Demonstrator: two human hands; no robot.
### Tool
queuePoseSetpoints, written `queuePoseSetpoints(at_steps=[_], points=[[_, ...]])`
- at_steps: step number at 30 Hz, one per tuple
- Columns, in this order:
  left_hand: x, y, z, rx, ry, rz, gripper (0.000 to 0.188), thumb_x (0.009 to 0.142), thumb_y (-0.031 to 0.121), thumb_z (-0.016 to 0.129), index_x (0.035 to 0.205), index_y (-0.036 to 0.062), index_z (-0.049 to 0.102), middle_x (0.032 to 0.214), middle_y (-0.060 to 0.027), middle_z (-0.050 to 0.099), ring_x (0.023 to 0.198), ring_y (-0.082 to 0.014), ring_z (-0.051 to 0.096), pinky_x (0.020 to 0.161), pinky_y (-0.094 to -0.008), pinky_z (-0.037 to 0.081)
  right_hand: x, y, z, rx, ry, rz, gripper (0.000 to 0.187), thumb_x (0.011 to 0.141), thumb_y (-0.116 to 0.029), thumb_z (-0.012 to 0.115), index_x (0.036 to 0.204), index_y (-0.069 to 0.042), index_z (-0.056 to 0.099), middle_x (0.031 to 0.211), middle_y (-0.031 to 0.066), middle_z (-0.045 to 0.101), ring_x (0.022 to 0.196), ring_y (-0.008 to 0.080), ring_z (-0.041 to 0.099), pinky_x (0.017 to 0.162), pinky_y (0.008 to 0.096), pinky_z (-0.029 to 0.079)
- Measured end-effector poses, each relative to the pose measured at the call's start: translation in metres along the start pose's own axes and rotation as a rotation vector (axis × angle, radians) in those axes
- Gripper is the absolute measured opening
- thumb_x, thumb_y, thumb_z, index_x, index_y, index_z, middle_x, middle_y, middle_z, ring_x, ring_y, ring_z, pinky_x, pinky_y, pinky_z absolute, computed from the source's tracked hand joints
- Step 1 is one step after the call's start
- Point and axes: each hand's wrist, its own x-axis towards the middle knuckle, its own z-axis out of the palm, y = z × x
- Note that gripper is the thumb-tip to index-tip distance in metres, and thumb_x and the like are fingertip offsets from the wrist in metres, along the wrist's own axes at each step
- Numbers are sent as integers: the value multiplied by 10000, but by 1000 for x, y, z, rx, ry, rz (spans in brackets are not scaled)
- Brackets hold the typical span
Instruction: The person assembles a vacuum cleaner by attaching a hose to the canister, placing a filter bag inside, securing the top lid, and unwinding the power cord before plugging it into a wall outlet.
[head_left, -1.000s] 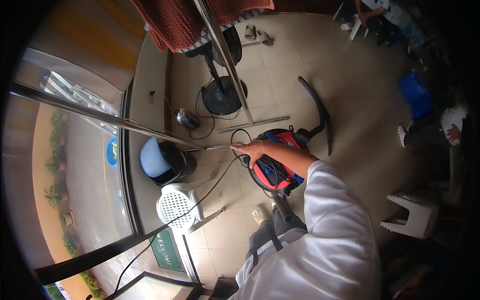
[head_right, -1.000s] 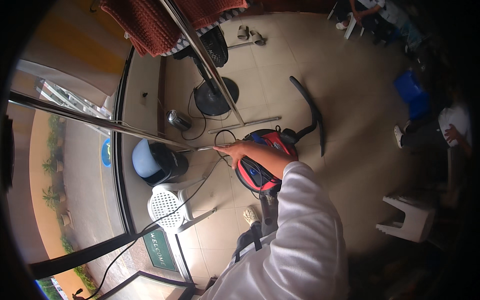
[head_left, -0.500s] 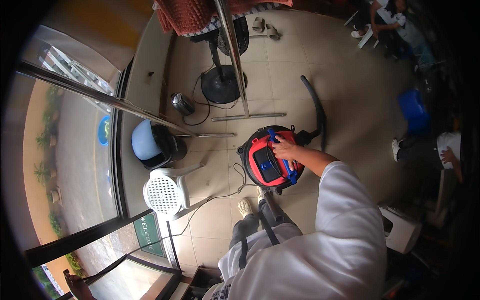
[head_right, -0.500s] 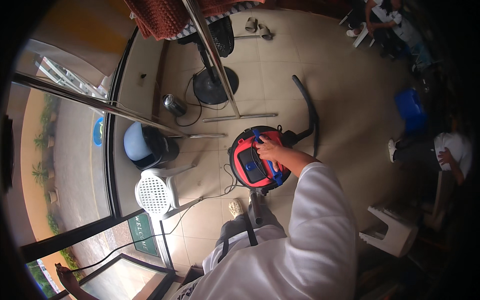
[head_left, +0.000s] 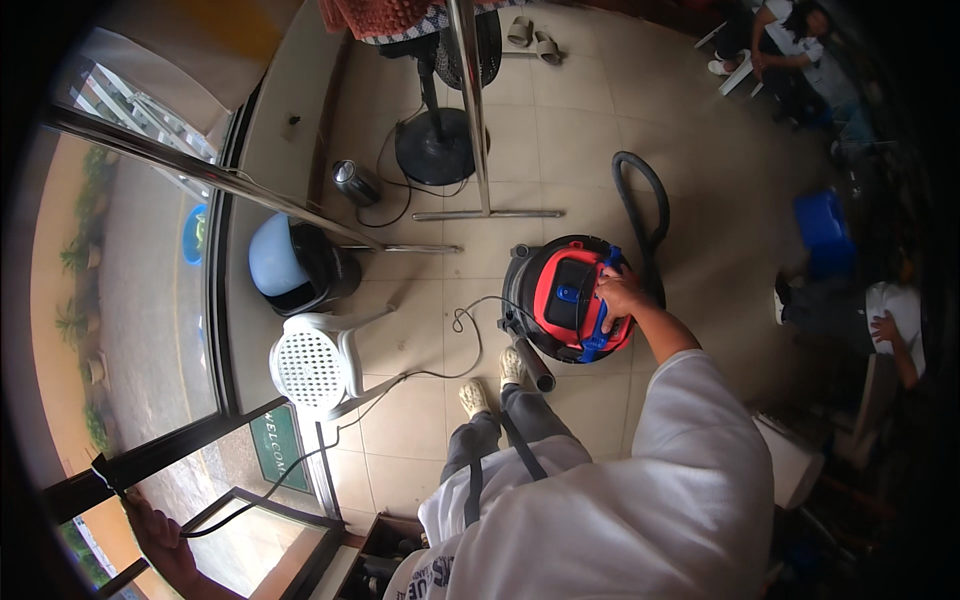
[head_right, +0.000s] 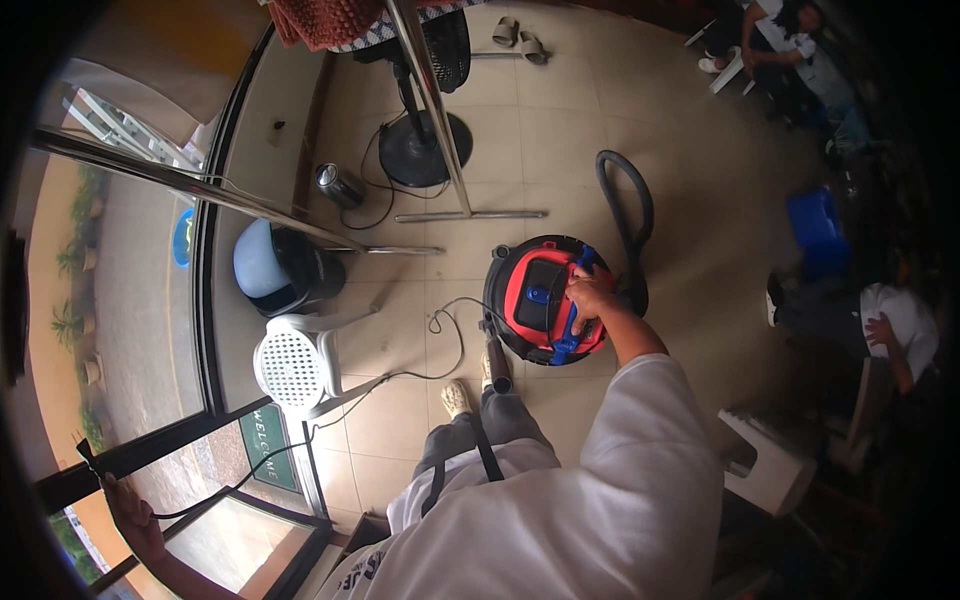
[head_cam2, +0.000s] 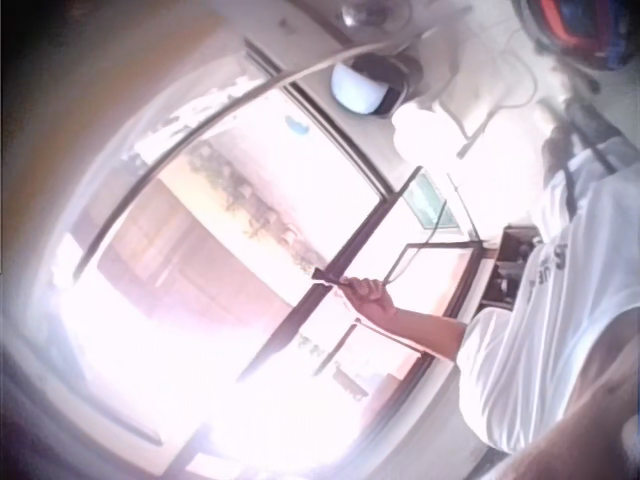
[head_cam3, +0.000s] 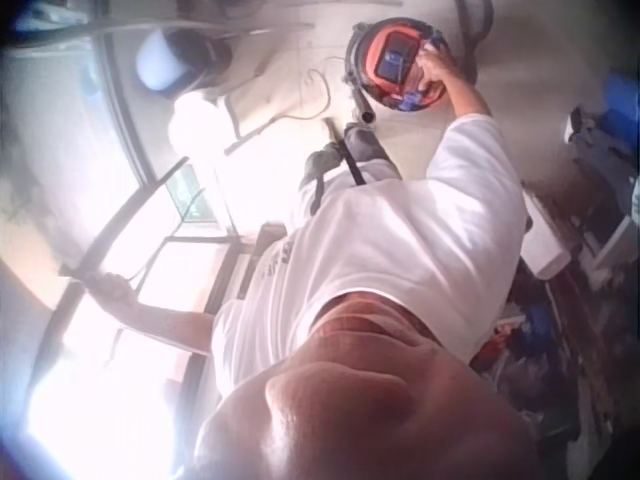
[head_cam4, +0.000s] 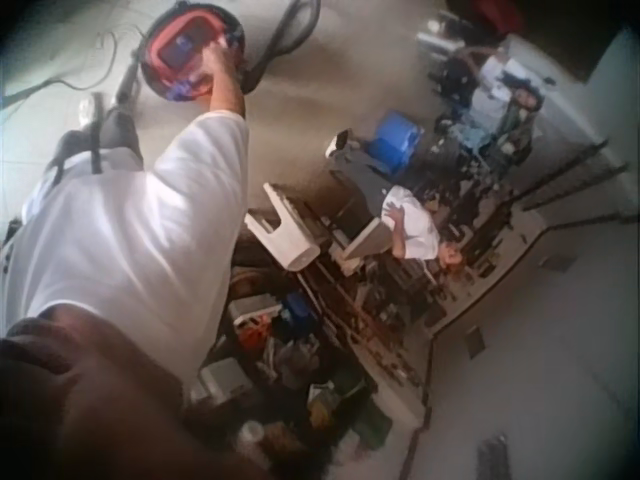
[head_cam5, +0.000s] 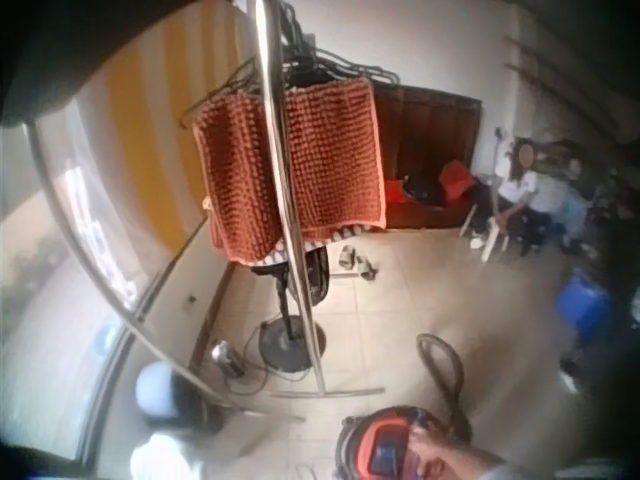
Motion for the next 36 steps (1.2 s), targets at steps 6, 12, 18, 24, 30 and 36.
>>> queuePoseSetpoints(at_steps=[6,12,18,24,30,36], points=[[22,-29,89,-37,425,-102,418,928,245,305,1285,39,235,554,46,287,390,-24,169,317,-169,145,-11,23,16,211,72,209,722,329,-475,778,910,-83,604,1007,56,552,1095,222,382,952,504,251],[32,-41,99,-2,224,-99,469,914,260,350,1298,34,204,573,39,294,413,-17,223,343,-156,210,-22,49,36,346,152,457,701,370,-528,768,875,-70,607,960,83,574,996,234,480,861,377,383],[37,-51,112,24,233,-99,460,891,227,419,1264,6,265,769,-5,473,622,-29,439,521,-169,376,-25,75,46,767,300,654,706,428,-571,740,884,-49,606,896,125,611,820,215,594,747,302,465],[56,-54,140,105,83,-82,401,870,192,460,1211,14,349,885,-42,518,806,-134,507,807,-298,396,-21,92,62,631,440,893,823,589,-698,531,966,34,557,1016,227,543,947,331,537,818,405,427],[79,-50,200,48,72,-90,260,878,190,442,1091,42,453,980,-98,570,954,-242,538,855,-409,415,-30,118,100,466,618,828,730,662,-595,539,1121,-34,452,1134,205,434,1087,362,387,929,427,320],[98,-76,260,-216,-69,-211,213,895,214,387,1042,85,472,1019,-114,566,1009,-259,522,873,-444,412,-33,101,85,400,469,908,673,712,-492,555,1190,-58,364,1188,183,395,1125,354,346,952,430,290]])
